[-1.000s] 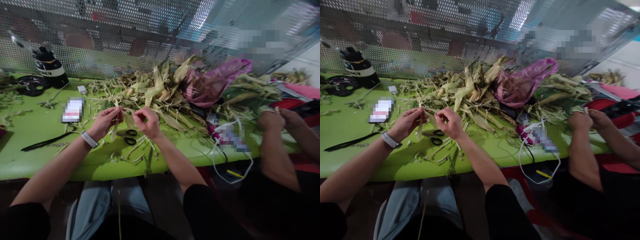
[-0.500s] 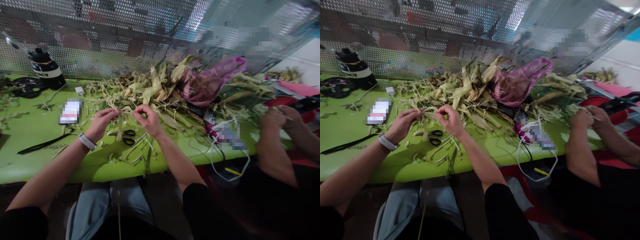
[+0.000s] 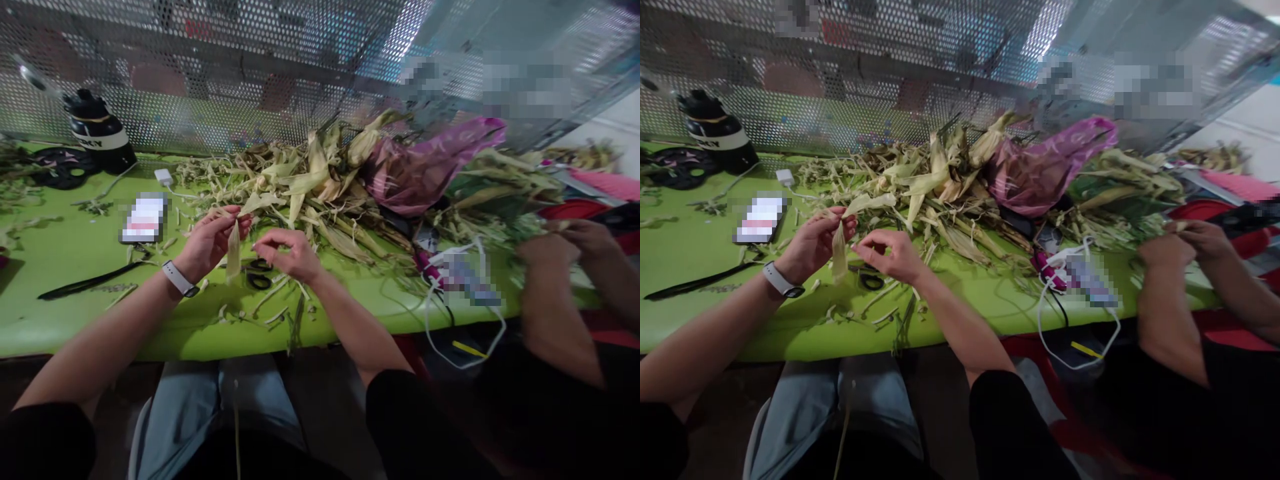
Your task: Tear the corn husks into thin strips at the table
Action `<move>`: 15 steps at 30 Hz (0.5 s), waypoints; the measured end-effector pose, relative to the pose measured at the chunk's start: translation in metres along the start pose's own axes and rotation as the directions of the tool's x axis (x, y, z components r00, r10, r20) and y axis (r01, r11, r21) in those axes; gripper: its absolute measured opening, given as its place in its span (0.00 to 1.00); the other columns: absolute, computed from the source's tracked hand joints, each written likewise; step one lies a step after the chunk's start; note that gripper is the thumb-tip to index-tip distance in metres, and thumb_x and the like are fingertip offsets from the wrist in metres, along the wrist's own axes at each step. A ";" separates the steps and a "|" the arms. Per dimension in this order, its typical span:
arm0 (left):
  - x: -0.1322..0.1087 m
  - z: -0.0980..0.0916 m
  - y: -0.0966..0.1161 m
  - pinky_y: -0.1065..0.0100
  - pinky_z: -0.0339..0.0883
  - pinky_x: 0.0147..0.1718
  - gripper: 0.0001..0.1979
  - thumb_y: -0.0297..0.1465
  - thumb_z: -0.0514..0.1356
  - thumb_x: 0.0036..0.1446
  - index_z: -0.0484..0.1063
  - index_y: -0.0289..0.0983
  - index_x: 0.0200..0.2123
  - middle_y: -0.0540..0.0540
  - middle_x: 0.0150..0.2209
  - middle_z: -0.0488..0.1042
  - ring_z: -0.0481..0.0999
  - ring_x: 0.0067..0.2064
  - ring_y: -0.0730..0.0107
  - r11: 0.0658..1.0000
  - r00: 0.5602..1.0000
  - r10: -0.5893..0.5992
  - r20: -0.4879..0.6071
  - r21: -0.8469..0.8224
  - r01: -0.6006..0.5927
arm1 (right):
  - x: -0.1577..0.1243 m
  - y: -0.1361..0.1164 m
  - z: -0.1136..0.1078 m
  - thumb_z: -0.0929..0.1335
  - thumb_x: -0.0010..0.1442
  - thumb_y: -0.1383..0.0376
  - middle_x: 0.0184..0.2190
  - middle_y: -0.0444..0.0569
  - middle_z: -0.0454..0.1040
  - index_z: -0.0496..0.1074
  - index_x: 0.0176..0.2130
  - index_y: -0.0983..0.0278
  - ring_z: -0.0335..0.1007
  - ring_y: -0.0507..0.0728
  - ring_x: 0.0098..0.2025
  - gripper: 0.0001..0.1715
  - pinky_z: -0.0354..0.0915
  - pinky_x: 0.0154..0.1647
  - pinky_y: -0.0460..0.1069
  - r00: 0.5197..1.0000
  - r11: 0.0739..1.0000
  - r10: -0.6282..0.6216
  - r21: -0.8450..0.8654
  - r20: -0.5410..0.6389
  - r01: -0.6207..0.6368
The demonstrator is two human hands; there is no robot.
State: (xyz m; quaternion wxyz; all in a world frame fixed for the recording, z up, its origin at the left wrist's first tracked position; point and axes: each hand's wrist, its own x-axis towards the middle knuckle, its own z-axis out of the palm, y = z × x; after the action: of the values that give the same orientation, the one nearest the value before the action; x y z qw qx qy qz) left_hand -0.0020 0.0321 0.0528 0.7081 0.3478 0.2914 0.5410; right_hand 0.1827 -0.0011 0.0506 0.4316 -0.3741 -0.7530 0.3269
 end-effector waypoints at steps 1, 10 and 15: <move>0.000 0.000 0.001 0.70 0.76 0.39 0.10 0.21 0.59 0.58 0.74 0.34 0.43 0.45 0.35 0.81 0.82 0.37 0.70 1.000 1.000 -0.012 0.005 0.003 0.012 | 0.002 0.003 0.000 0.69 0.60 0.50 0.25 0.45 0.74 0.75 0.30 0.64 0.65 0.50 0.23 0.20 0.62 0.25 0.47 0.996 0.995 0.086 0.043 -0.029 -0.084; -0.001 0.000 -0.005 0.76 0.74 0.26 0.08 0.20 0.55 0.63 0.73 0.30 0.42 0.39 0.36 0.81 0.81 0.32 0.71 0.951 0.950 -0.309 0.042 0.048 0.307 | 0.019 0.030 -0.001 0.72 0.54 0.46 0.24 0.38 0.69 0.69 0.40 0.61 0.54 0.44 0.16 0.25 0.53 0.15 0.43 0.928 0.844 0.327 0.497 -0.182 -0.200; 0.000 -0.003 -0.011 0.73 0.77 0.32 0.08 0.19 0.57 0.61 0.75 0.29 0.40 0.39 0.35 0.81 0.82 0.35 0.69 0.922 0.916 -0.385 0.117 0.103 0.374 | 0.017 0.034 -0.002 0.72 0.54 0.58 0.32 0.41 0.72 0.71 0.45 0.61 0.64 0.47 0.25 0.19 0.65 0.27 0.45 0.949 0.917 0.258 0.357 -0.184 -0.180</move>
State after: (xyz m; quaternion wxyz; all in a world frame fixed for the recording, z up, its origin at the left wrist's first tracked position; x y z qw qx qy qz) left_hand 0.0023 0.0306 0.0420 0.8033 0.3480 0.3260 0.3568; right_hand 0.1886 0.0309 0.0306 0.5327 -0.4122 -0.5848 0.4520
